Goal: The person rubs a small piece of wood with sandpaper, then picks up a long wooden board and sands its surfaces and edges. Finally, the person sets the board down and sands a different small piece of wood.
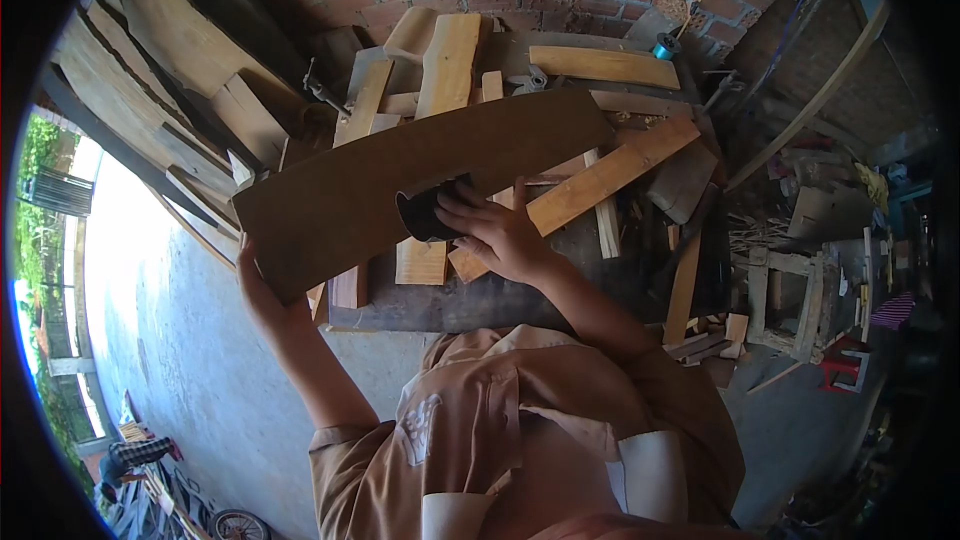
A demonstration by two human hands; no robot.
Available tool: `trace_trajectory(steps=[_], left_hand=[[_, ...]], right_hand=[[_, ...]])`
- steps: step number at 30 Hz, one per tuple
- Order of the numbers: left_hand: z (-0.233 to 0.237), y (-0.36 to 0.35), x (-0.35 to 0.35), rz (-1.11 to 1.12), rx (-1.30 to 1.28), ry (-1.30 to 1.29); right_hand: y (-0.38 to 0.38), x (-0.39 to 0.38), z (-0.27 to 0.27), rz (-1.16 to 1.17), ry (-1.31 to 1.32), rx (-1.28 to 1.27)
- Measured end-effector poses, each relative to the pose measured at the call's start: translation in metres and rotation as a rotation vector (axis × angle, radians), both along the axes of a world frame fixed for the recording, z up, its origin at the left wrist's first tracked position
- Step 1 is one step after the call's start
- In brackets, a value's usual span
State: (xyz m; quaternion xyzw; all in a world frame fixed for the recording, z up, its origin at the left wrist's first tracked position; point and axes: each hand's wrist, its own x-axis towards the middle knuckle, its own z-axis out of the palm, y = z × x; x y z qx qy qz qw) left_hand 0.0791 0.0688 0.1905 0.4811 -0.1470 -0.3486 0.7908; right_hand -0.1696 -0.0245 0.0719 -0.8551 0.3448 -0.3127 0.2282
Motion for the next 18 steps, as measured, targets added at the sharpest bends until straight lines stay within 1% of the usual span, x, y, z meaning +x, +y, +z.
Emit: trace_trajectory(steps=[1, 2, 4, 5, 6, 7, 8, 9, 10, 11, 12, 13, 15, 16, 17, 18], left_hand=[[0.0, 0.001, -0.001, 0.002, 0.0, -0.003], [0.0, 0.003, -0.002, -0.004, 0.007, 0.013], [-0.004, 0.006, 0.0, 0.001, 0.009, 0.028], [-0.01, 0.007, 0.002, 0.008, 0.024, 0.038], [-0.013, 0.009, 0.003, 0.014, 0.042, 0.049], [-0.012, 0.01, 0.002, 0.023, 0.038, 0.053], [-0.009, 0.008, 0.0, -0.004, -0.002, 0.052], [-0.005, 0.007, -0.003, -0.029, -0.04, 0.055], [-0.001, 0.005, -0.006, -0.013, -0.048, 0.071], [0.004, 0.003, -0.008, 0.005, -0.005, 0.081], [0.006, 0.003, -0.008, 0.025, 0.037, 0.089], [0.004, 0.005, -0.008, 0.047, 0.026, 0.097], [-0.002, 0.01, 0.001, -0.127, -0.056, 0.064], [-0.011, 0.009, 0.005, -0.093, -0.089, 0.081], [-0.016, 0.009, 0.007, -0.05, -0.082, 0.114], [-0.018, 0.009, 0.007, -0.037, -0.056, 0.143]], right_hand=[[0.003, 0.002, 0.004, 0.103, 0.021, -0.002], [-0.01, -0.009, -0.008, -0.024, 0.07, -0.019], [-0.049, -0.044, -0.039, -0.226, -0.13, 0.24], [-0.068, -0.063, -0.054, -0.326, -0.081, 0.263], [-0.077, -0.067, -0.045, -0.297, -0.223, 0.367], [-0.076, -0.062, -0.041, -0.287, -0.219, 0.364], [-0.074, -0.052, -0.038, -0.256, 0.0, 0.251], [-0.062, -0.032, -0.014, -0.223, 0.221, 0.136], [-0.045, -0.004, 0.0, -0.092, 0.18, 0.046], [-0.023, 0.02, 0.016, 0.063, 0.084, -0.101], [0.001, 0.04, 0.036, 0.179, 0.064, -0.178], [0.015, 0.052, 0.049, 0.298, 0.037, -0.255], [0.006, 0.049, 0.043, 0.324, 0.072, -0.229], [-0.002, 0.044, 0.035, 0.323, 0.106, -0.191], [-0.023, 0.03, 0.017, 0.201, 0.117, -0.111], [-0.046, 0.015, 0.001, 0.008, 0.211, -0.005]])
